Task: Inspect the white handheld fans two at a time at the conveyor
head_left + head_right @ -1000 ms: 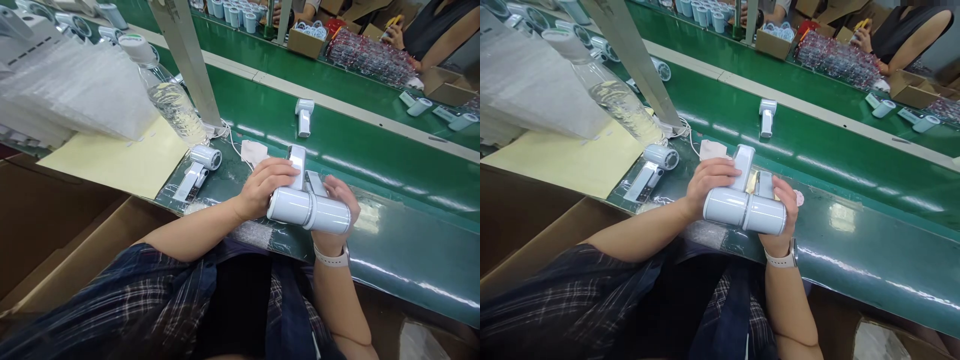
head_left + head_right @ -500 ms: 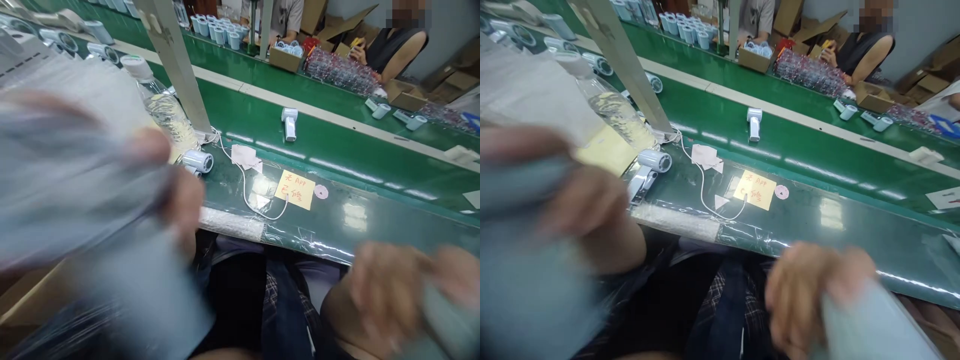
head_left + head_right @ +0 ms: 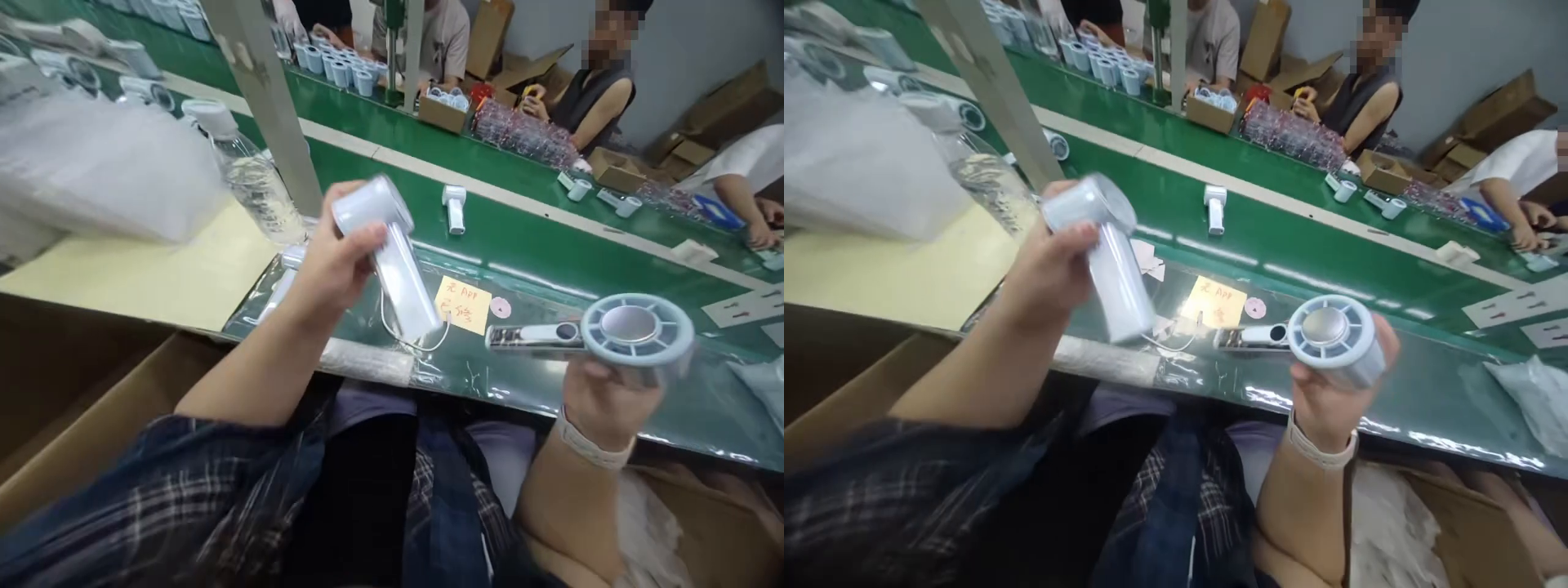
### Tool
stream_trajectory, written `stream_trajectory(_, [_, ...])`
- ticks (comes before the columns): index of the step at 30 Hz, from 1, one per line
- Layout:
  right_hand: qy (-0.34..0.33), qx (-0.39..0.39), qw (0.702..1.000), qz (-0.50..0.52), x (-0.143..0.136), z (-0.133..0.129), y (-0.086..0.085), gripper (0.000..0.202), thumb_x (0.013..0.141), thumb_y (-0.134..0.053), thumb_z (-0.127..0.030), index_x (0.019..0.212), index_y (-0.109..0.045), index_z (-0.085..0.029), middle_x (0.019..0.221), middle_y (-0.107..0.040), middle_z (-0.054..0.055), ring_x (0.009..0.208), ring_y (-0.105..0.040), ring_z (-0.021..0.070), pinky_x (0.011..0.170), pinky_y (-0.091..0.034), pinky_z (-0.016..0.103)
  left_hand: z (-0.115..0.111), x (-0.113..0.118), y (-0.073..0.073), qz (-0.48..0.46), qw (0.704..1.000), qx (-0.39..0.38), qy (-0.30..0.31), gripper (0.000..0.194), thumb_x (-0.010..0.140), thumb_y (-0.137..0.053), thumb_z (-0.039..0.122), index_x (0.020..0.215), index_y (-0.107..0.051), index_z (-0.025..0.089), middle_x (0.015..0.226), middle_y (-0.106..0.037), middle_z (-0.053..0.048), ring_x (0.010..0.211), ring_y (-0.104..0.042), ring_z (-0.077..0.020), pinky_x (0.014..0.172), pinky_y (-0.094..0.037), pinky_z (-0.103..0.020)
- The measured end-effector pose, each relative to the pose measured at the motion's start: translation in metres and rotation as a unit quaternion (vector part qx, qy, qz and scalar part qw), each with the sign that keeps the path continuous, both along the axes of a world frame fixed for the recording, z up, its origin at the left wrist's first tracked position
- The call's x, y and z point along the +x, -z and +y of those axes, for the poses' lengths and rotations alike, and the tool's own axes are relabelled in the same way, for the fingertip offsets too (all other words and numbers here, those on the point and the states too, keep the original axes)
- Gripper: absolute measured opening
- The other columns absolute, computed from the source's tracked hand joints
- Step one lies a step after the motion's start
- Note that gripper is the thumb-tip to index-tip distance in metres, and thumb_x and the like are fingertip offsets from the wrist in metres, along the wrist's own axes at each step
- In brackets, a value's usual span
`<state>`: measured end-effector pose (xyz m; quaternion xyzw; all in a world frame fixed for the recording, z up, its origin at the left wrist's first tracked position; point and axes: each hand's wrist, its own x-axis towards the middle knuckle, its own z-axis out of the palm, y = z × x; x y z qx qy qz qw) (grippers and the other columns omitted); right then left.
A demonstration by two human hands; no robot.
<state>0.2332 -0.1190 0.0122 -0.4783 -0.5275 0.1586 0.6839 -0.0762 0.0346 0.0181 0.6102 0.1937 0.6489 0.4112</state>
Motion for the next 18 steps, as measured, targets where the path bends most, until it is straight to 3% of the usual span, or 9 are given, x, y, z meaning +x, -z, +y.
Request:
stream_trajectory(3, [-0.046, -0.04, 0.996, 0.071, -0.005, 0.02, 0.017, 0.09, 0.068, -0.089, -0.066, 0.146, -0.047, -0.045, 0.12, -0.067, 0.003, 0.091, -0.07, 0.0246, 0.093, -0.062, 0.058, -0.012, 0.025, -0.005, 0.137, 0.979, -0.096, 0.113, 0.064, 0.074, -0.089, 0.047, 0.123, -0.055, 0.025, 0.108, -0.069, -0.004, 0.086, -0.071, -0.018, 0.068, -0.059, -0.028])
stream_trajectory(6, [-0.06, -0.162, 0.97, 0.173, -0.005, 0.033, 0.046, 0.071, 0.081, -0.075, -0.07, 0.139, -0.051, -0.036, 0.115, -0.07, 0.005, 0.081, -0.069, 0.0201, 0.077, -0.064, 0.047, -0.015, 0.067, 0.008, 0.251, 0.926, -0.194, 0.204, 0.063, 0.072, -0.091, 0.039, 0.12, -0.055, 0.022, 0.103, -0.069, -0.006, 0.082, -0.071, -0.0194, 0.062, -0.058, -0.029])
stream_trajectory(8, [-0.068, -0.231, 0.94, 0.243, -0.003, 0.035, 0.064, 0.067, 0.08, -0.073, -0.074, 0.126, -0.056, -0.028, 0.097, -0.072, 0.004, 0.073, -0.067, 0.0192, 0.069, -0.062, 0.043, -0.01, 0.095, 0.025, 0.295, 0.896, -0.27, 0.194, 0.054, 0.078, -0.086, 0.035, 0.118, -0.053, 0.02, 0.092, -0.067, -0.005, 0.07, -0.068, -0.0171, 0.052, -0.053, -0.027])
stream_trajectory(10, [-0.075, -0.26, 0.923, 0.274, -0.001, 0.033, 0.076, 0.071, 0.069, -0.085, -0.069, 0.118, -0.056, -0.027, 0.088, -0.072, 0.001, 0.069, -0.066, 0.0184, 0.063, -0.06, 0.038, -0.004, 0.114, 0.044, 0.322, 0.873, -0.325, 0.168, 0.053, 0.081, -0.085, 0.03, 0.12, -0.051, 0.018, 0.089, -0.066, -0.003, 0.06, -0.066, -0.015, 0.049, -0.053, -0.027])
stream_trajectory(12, [-0.061, -0.266, 0.924, 0.268, 0.002, 0.029, 0.083, 0.077, 0.056, -0.098, -0.053, 0.114, -0.055, -0.028, 0.091, -0.074, 0.0, 0.068, -0.066, 0.0166, 0.058, -0.056, 0.031, -0.002, 0.123, 0.058, 0.325, 0.858, -0.351, 0.186, 0.054, 0.083, -0.083, 0.026, 0.124, -0.049, 0.017, 0.091, -0.066, -0.003, 0.056, -0.067, -0.0147, 0.05, -0.056, -0.03])
stream_trajectory(15, [-0.013, -0.308, 0.926, 0.219, 0.006, 0.029, 0.083, 0.077, 0.052, -0.099, -0.043, 0.113, -0.055, -0.026, 0.099, -0.074, 0.001, 0.068, -0.066, 0.015, 0.057, -0.055, 0.029, -0.002, 0.121, 0.07, 0.291, 0.858, -0.356, 0.229, 0.058, 0.083, -0.082, 0.019, 0.131, -0.049, 0.017, 0.098, -0.067, -0.005, 0.059, -0.071, -0.015, 0.058, -0.06, -0.031])
stream_trajectory(18, [0.014, -0.349, 0.934, 0.074, 0.012, 0.037, 0.076, 0.078, 0.057, -0.095, -0.044, 0.123, -0.059, -0.023, 0.116, -0.072, 0.008, 0.089, -0.071, 0.023, 0.077, -0.061, 0.041, -0.003, 0.114, 0.072, 0.246, 0.873, -0.33, 0.262, 0.069, 0.082, -0.079, 0.013, 0.142, -0.044, 0.018, 0.114, -0.07, -0.012, 0.066, -0.073, -0.0142, 0.065, -0.063, -0.032])
